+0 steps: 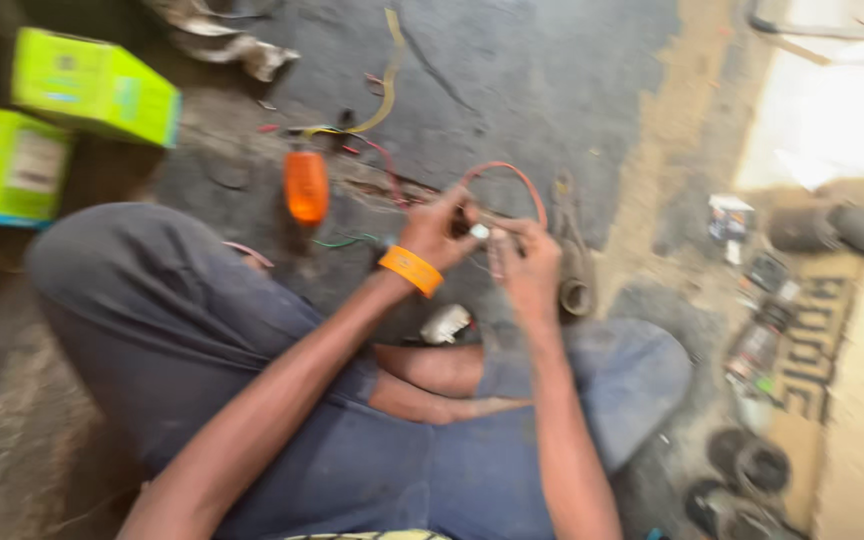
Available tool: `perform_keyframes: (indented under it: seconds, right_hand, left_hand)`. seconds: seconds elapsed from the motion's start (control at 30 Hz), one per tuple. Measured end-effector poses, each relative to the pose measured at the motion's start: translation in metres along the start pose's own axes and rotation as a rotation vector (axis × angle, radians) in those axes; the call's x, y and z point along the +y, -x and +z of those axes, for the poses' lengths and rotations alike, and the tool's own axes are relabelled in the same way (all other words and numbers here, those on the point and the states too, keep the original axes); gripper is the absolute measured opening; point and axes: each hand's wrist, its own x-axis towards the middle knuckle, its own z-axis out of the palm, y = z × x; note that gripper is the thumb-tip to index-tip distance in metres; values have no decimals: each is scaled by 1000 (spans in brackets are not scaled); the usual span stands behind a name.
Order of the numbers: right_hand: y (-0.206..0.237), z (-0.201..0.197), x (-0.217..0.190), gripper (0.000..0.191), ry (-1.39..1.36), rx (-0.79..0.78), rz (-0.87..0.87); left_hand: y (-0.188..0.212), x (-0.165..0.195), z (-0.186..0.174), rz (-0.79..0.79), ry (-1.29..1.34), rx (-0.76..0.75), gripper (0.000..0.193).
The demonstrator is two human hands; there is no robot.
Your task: The person sits on the floor and repairs an electrical component by stripping wires, inserting them into terminals, and tightening screws with a screwdriver. They also handle a small orange light housing and a white plastic part, assembling and adjusting connections throughout the clip.
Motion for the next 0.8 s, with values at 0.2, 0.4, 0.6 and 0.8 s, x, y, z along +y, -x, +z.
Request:
perform_keyframes:
  seconds: [0.2, 0.4, 0.6, 0.8]
  right_hand:
    - [21, 2, 1, 8, 233, -360, 159]
    - [5, -4, 5, 13, 276, -330, 134]
    - [-4, -14, 7, 18, 106, -290, 109]
    - [-8, -15, -2, 25, 23, -142, 58]
  left_hand:
    - [-16, 18, -24, -196, 440, 91, 34]
    - [-13, 31, -28, -146, 546, 49, 27]
    - [-13, 33, -28, -181, 445, 93, 18]
    - [-11, 33, -28, -126, 351, 75, 18]
